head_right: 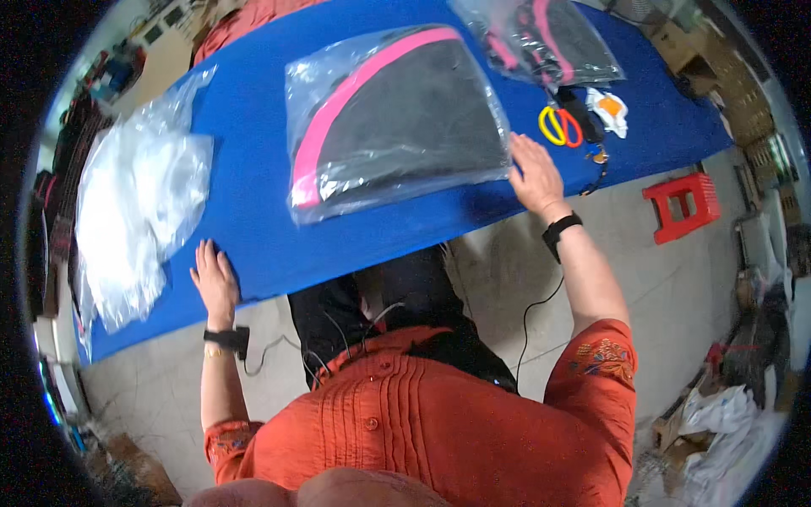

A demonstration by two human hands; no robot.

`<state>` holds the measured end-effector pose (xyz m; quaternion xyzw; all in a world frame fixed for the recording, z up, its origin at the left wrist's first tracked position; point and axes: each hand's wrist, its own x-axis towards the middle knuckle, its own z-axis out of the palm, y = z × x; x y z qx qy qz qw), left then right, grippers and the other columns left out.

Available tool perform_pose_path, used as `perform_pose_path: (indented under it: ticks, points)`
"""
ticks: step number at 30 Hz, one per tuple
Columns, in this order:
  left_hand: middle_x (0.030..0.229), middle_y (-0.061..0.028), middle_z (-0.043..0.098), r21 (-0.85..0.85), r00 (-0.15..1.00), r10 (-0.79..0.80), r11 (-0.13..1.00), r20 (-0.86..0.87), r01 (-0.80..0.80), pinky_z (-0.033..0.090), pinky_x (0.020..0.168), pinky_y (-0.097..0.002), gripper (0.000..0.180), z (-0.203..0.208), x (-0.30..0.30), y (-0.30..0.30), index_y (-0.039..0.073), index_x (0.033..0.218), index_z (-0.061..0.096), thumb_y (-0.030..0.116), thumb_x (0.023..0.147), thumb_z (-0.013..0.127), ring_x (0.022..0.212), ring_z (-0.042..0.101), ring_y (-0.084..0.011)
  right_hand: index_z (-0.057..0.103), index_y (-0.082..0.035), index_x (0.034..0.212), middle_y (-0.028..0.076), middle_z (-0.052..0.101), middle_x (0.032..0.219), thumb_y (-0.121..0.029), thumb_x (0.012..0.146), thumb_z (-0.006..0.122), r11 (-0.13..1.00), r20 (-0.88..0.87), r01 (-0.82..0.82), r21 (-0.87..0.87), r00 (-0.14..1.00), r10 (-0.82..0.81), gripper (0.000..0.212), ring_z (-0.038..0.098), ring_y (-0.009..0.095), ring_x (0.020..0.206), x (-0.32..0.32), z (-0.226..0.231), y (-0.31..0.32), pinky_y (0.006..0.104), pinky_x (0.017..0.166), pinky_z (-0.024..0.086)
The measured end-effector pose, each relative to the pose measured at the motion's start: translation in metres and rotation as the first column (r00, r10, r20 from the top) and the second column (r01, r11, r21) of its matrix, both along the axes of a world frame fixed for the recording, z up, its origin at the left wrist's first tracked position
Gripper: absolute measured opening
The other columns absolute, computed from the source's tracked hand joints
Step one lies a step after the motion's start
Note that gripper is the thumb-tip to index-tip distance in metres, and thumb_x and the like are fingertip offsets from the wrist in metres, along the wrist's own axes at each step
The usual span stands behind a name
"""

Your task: Packaging black and pink mesh items into plastic bags.

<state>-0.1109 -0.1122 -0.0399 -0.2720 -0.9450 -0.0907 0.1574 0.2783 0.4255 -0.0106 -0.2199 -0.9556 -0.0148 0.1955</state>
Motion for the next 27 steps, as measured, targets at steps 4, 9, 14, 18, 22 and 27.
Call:
perform_pose_path:
  ticks: [4, 9, 14, 18, 22, 27]
  points:
    - [0.157, -0.0144, 0.044, 0.002, 1.000, 0.017, 1.000, 0.024, -0.017, 0.023, 0.120, -0.0586, 0.049, 0.004, 0.000, -0.005, 0.006, 0.148, 0.046, 0.034, 0.108, 0.040, 0.148, 0.035, -0.0321, 0.056, -0.003, 0.139, 0.014, 0.052, 0.151, -0.016, 0.090, 0.060, 1.000, -0.024, 0.000, -0.020, 1.000, -0.001, 0.051, 0.045, 0.032, 0.143, -0.004, 0.003, -0.007, 0.0448, 0.120, 0.032]
    - [0.157, -0.0130, 0.044, 0.062, 0.994, 0.015, 0.998, 0.108, -0.022, 0.019, 0.122, -0.0555, 0.049, 0.008, 0.001, -0.004, 0.007, 0.148, 0.045, 0.034, 0.107, 0.043, 0.149, 0.035, -0.0304, 0.052, -0.002, 0.141, 0.018, 0.052, 0.148, -0.014, 0.088, 0.061, 0.997, -0.053, -0.010, -0.073, 0.999, 0.006, 0.055, 0.046, 0.035, 0.140, -0.003, 0.021, -0.020, 0.0461, 0.119, 0.033]
    - [0.157, -0.0145, 0.041, 0.024, 0.983, 0.114, 0.993, 0.141, -0.119, 0.016, 0.121, -0.0564, 0.047, 0.004, -0.003, -0.004, 0.003, 0.145, 0.044, 0.029, 0.106, 0.042, 0.148, 0.034, -0.0321, 0.052, -0.003, 0.141, 0.021, 0.049, 0.149, -0.023, 0.091, 0.058, 0.992, -0.022, -0.049, -0.114, 0.999, 0.046, 0.054, 0.046, 0.041, 0.137, -0.007, 0.021, -0.016, 0.0489, 0.117, 0.033]
    - [0.156, -0.0175, 0.041, -0.009, 0.986, 0.088, 0.996, 0.143, -0.088, 0.017, 0.121, -0.0559, 0.046, 0.000, -0.002, -0.003, 0.001, 0.143, 0.045, 0.029, 0.106, 0.038, 0.147, 0.035, -0.0346, 0.051, -0.002, 0.141, 0.020, 0.047, 0.152, -0.026, 0.093, 0.056, 0.987, 0.026, -0.030, -0.155, 0.999, 0.035, 0.054, 0.044, 0.040, 0.140, -0.006, 0.030, -0.016, 0.0516, 0.118, 0.031]
    - [0.151, -0.0282, 0.043, 0.053, 0.995, -0.024, 0.998, 0.099, 0.019, 0.028, 0.117, -0.0507, 0.050, 0.007, 0.001, -0.006, -0.008, 0.140, 0.045, 0.031, 0.108, 0.040, 0.140, 0.040, -0.0435, 0.049, 0.000, 0.142, 0.022, 0.045, 0.153, -0.026, 0.092, 0.057, 0.978, 0.098, 0.003, -0.208, 0.995, 0.018, 0.057, 0.042, 0.042, 0.142, -0.004, 0.032, -0.012, 0.0526, 0.119, 0.029]
    - [0.149, -0.0279, 0.047, 0.055, 0.999, 0.031, 0.998, 0.026, -0.033, 0.033, 0.115, -0.0502, 0.057, -0.005, -0.004, -0.021, -0.007, 0.138, 0.051, 0.040, 0.107, 0.041, 0.136, 0.046, -0.0434, 0.055, 0.004, 0.134, 0.027, 0.042, 0.154, -0.022, 0.082, 0.059, 0.960, 0.158, -0.007, -0.279, 0.986, 0.053, 0.058, 0.040, 0.043, 0.142, -0.012, 0.038, -0.006, 0.0539, 0.119, 0.029]
